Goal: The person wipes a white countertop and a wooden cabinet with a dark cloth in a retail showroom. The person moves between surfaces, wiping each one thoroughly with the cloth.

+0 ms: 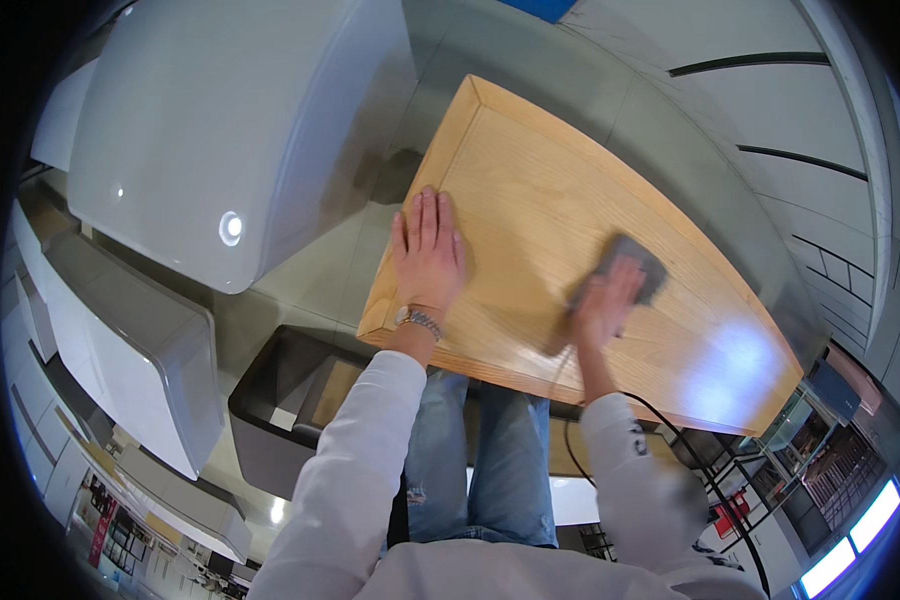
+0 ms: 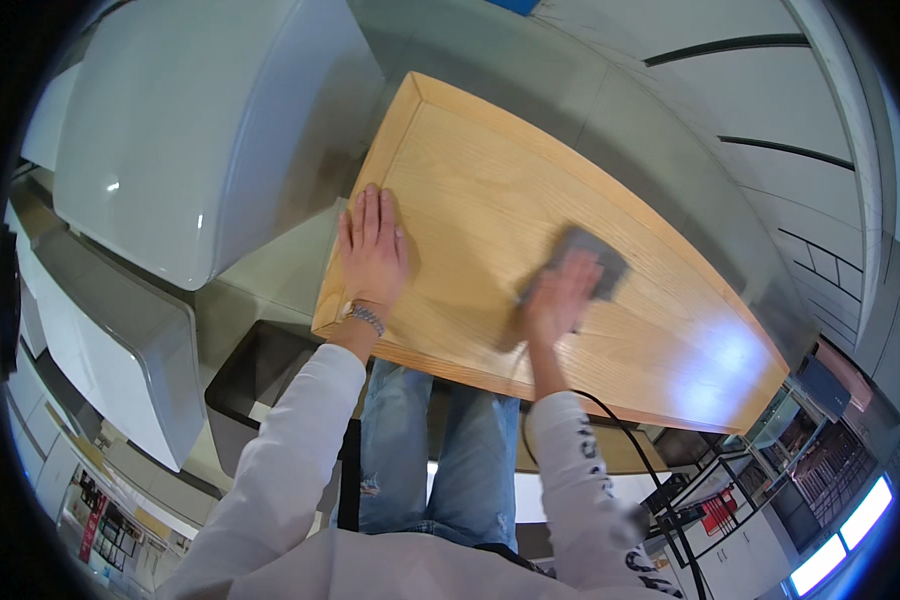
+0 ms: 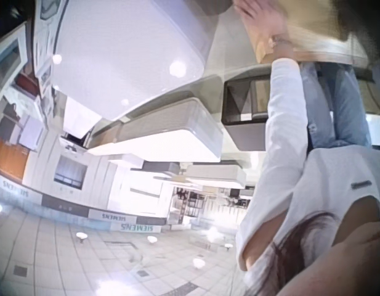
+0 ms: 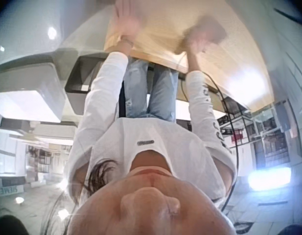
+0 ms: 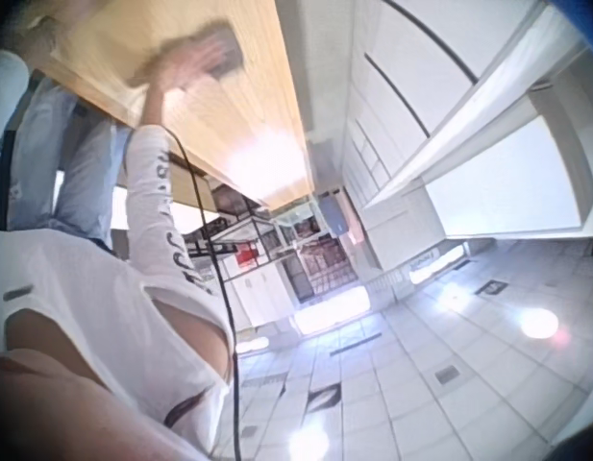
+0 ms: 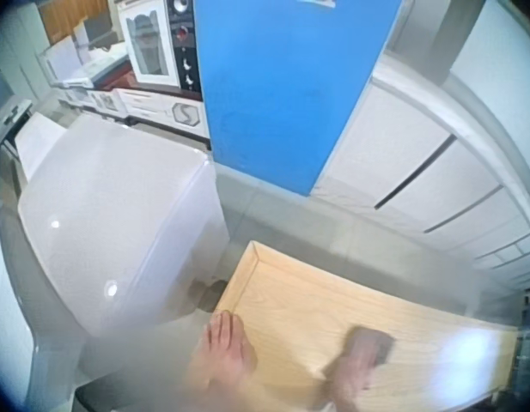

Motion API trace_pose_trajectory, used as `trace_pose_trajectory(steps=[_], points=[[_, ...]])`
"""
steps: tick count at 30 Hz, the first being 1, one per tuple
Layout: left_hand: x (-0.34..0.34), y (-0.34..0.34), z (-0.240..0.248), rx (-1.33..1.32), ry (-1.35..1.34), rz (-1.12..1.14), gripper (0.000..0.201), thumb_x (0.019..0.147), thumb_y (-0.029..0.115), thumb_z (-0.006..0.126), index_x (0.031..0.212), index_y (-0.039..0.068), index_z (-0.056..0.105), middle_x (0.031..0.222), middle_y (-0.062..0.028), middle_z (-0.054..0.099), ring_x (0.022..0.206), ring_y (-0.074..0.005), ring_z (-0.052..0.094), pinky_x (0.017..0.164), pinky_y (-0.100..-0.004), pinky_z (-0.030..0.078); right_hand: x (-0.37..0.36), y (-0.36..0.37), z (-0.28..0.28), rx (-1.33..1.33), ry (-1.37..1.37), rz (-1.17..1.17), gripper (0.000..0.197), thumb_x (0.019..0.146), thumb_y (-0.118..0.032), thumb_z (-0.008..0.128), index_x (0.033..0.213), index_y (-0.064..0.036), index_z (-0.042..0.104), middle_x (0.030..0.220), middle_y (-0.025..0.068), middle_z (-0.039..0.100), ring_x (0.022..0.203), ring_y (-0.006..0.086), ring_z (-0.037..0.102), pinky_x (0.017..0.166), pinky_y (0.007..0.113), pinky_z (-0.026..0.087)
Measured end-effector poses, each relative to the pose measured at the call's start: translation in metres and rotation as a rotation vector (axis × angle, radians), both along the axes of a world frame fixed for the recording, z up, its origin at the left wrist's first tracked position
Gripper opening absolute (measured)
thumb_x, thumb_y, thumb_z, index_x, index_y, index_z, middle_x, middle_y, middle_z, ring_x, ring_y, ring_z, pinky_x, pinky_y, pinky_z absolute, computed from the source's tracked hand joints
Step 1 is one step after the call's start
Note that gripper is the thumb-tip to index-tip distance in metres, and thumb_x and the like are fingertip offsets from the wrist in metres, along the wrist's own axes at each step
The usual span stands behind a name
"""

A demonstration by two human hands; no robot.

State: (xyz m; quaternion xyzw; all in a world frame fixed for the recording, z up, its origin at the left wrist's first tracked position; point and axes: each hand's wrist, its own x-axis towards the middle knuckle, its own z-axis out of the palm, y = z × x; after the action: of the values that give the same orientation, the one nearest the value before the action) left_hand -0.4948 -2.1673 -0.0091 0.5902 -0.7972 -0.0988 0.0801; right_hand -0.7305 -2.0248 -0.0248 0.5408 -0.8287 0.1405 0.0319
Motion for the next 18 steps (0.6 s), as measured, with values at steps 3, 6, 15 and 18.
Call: trace_pose_trajectory(steps=[3,6,15,18], points=[[0.013,0.011,-0.002,0.037,-0.068,-0.016,0.054,0.094,0.021,0.042,0.144,0.004,0.032,0.151,-0.0096,0.03,0.14,-0.0222,0.027,0.115,-0.0447,0.018,0.108,-0.077,0.041,0.414,-0.325,0.079,0.056,0.088,-0.029,0.05,0.142,-0.0136,0.04,0.149,0.0114,0.034,0.14,0.0322,0.025,0.113,0.05,0.021],[0.005,-0.001,-0.008,0.013,-0.043,-0.02,0.054,0.093,0.02,0.042,0.143,0.003,0.033,0.151,-0.01,0.03,0.14,-0.0231,0.026,0.115,-0.0442,0.018,0.134,-0.153,0.039,0.347,-0.275,0.227,0.053,0.096,-0.037,0.04,0.146,-0.0211,0.032,0.155,-0.0024,0.024,0.143,0.0192,0.02,0.111,0.055,0.022],[0.006,0.002,-0.004,-0.008,-0.068,-0.012,0.054,0.093,0.019,0.038,0.144,0.0,0.03,0.151,-0.0116,0.029,0.14,-0.0259,0.025,0.116,-0.0432,0.017,-0.037,-0.11,0.01,0.048,-0.09,-0.083,0.053,0.092,-0.026,0.049,0.143,-0.0141,0.038,0.149,0.0053,0.035,0.14,0.0309,0.026,0.112,0.047,0.025],[0.006,0.003,-0.004,-0.025,-0.093,-0.012,0.054,0.094,0.02,0.037,0.144,0.0,0.029,0.151,-0.0118,0.029,0.141,-0.026,0.024,0.116,-0.0435,0.016,-0.101,-0.039,-0.001,0.1,-0.001,-0.409,0.053,0.098,-0.035,0.038,0.146,-0.0137,0.031,0.153,0.0052,0.027,0.142,0.0298,0.021,0.113,0.045,0.022]])
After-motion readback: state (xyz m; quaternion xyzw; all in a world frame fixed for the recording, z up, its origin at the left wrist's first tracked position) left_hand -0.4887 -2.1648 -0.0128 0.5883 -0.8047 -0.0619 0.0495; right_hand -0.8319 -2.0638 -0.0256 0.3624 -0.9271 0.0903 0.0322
